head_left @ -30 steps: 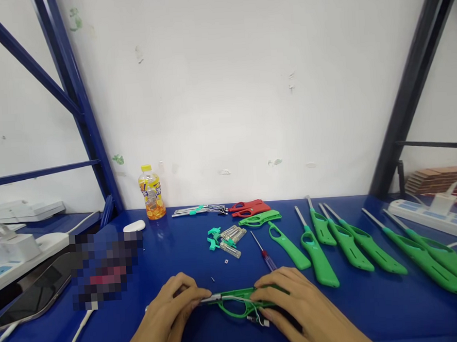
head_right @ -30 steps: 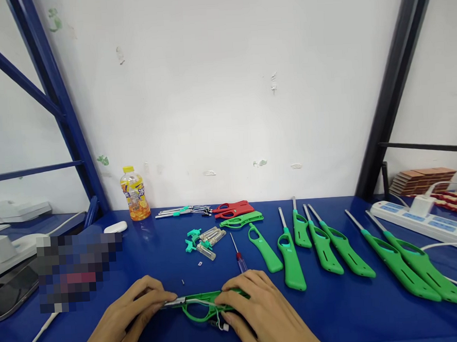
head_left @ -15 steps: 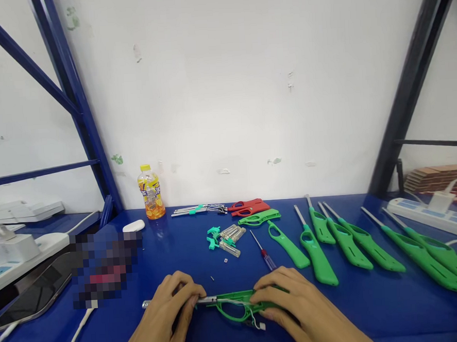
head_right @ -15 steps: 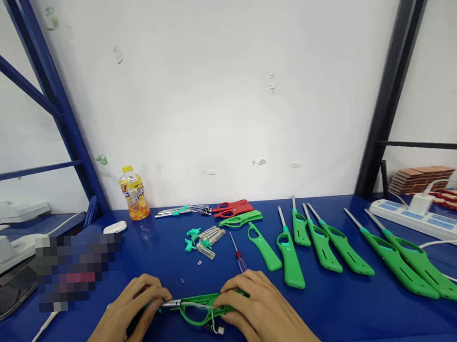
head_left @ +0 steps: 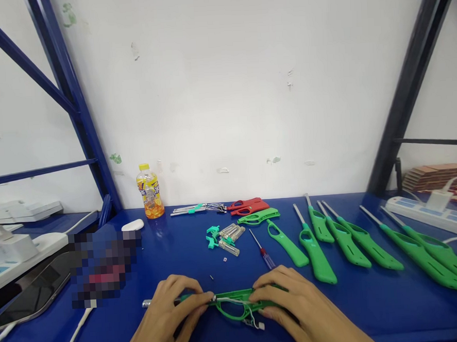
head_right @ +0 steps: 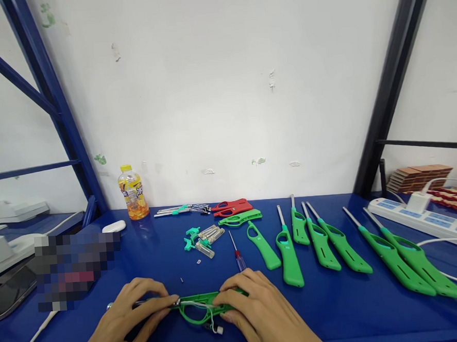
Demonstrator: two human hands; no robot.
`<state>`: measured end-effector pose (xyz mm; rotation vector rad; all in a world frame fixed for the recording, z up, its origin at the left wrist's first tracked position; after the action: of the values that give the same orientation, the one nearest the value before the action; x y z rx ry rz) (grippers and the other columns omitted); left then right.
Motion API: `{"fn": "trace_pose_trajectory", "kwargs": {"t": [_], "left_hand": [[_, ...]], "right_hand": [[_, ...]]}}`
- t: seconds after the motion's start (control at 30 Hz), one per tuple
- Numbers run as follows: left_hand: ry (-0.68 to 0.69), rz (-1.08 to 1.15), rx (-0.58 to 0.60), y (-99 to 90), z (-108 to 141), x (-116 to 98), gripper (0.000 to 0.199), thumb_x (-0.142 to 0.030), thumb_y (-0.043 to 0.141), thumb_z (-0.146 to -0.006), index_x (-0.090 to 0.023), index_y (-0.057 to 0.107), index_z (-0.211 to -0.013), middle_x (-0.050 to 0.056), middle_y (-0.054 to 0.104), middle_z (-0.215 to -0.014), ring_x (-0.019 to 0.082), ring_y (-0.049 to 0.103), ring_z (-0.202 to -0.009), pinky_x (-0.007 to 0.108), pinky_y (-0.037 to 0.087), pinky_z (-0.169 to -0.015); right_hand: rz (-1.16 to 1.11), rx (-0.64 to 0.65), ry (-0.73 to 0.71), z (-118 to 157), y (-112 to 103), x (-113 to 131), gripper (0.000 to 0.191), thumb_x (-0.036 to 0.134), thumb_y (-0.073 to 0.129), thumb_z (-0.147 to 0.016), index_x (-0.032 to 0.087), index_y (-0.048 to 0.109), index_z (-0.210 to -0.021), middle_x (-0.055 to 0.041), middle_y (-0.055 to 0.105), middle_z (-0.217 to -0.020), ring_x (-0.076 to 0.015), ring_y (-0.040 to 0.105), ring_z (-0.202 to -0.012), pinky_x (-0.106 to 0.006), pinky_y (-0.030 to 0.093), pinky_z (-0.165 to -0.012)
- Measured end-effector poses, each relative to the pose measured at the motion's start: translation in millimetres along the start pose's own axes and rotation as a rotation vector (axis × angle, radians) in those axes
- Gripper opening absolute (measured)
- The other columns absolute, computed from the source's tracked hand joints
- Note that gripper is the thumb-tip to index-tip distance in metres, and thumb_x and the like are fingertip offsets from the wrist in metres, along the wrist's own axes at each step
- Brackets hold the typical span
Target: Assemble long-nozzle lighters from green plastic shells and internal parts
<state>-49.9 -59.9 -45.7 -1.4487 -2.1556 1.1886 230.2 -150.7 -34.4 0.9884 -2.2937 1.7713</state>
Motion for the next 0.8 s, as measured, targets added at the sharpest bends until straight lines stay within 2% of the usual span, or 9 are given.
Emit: {"fn": "trace_pose_trajectory", "kwargs": {"t": [0.17, 0.4, 0.6, 0.8], "left_hand": [[-0.048, 0.009, 0.055, 2.2, 1.5, 1.2, 0.028, -0.030, 0.054, -0.113, -0.039, 0.075, -0.129, 0.001, 0.074, -0.105, 0.019, 0.071, -0.091, 0.026, 0.059, -0.081], [-0.060, 0.053, 0.083, 6.2, 4.8, 8.3, 0.029, -0.027, 0.054, -0.112, -0.039, 0.076, -0.127, 0.001, 0.071, -0.103, 0.018, 0.070, -0.089, 0.027, 0.059, -0.080], [-0.065, 0.079, 0.117, 3.1, 0.9, 7.8, 0.029, -0.029, 0.052, -0.113, -0.035, 0.080, -0.112, 0.002, 0.070, -0.098, 0.017, 0.068, -0.081, 0.025, 0.057, -0.071], [-0.084, 0.096, 0.080, 6.0, 4.9, 7.8, 0.030, -0.033, 0.051, -0.114, -0.039, 0.078, -0.127, 0.002, 0.070, -0.101, 0.017, 0.070, -0.086, 0.027, 0.060, -0.080]], "right_hand": [[-0.003, 0.005, -0.003, 0.0, -0.2, 0.5, 0.022, 0.019, 0.060, -0.110, 0.033, 0.070, -0.124, 0.0006, 0.071, -0.126, -0.0188, 0.069, -0.119, -0.038, 0.046, -0.121], [-0.020, 0.048, 0.014, -2.2, -0.8, -0.5, 0.022, 0.019, 0.058, -0.111, 0.031, 0.069, -0.125, -0.0001, 0.070, -0.129, -0.0181, 0.068, -0.122, -0.037, 0.044, -0.123], [-0.023, 0.031, 0.014, -0.8, 0.2, -1.3, 0.024, 0.018, 0.059, -0.110, 0.032, 0.069, -0.126, 0.0009, 0.069, -0.129, -0.0170, 0.067, -0.123, -0.037, 0.042, -0.125], [0.016, -0.027, -0.017, 0.7, -3.4, 1.2, 0.024, 0.018, 0.051, -0.112, 0.030, 0.065, -0.127, -0.0012, 0.071, -0.128, -0.0186, 0.069, -0.121, -0.034, 0.051, -0.116]]}}
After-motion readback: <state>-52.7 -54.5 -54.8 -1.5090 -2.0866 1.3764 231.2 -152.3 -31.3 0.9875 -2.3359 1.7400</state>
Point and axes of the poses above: each hand's wrist, its own z-axis away from the middle knuckle, its own y-axis out of the palm, x = y × z, the point moved 1 cm from there along -z, towards the middle knuckle
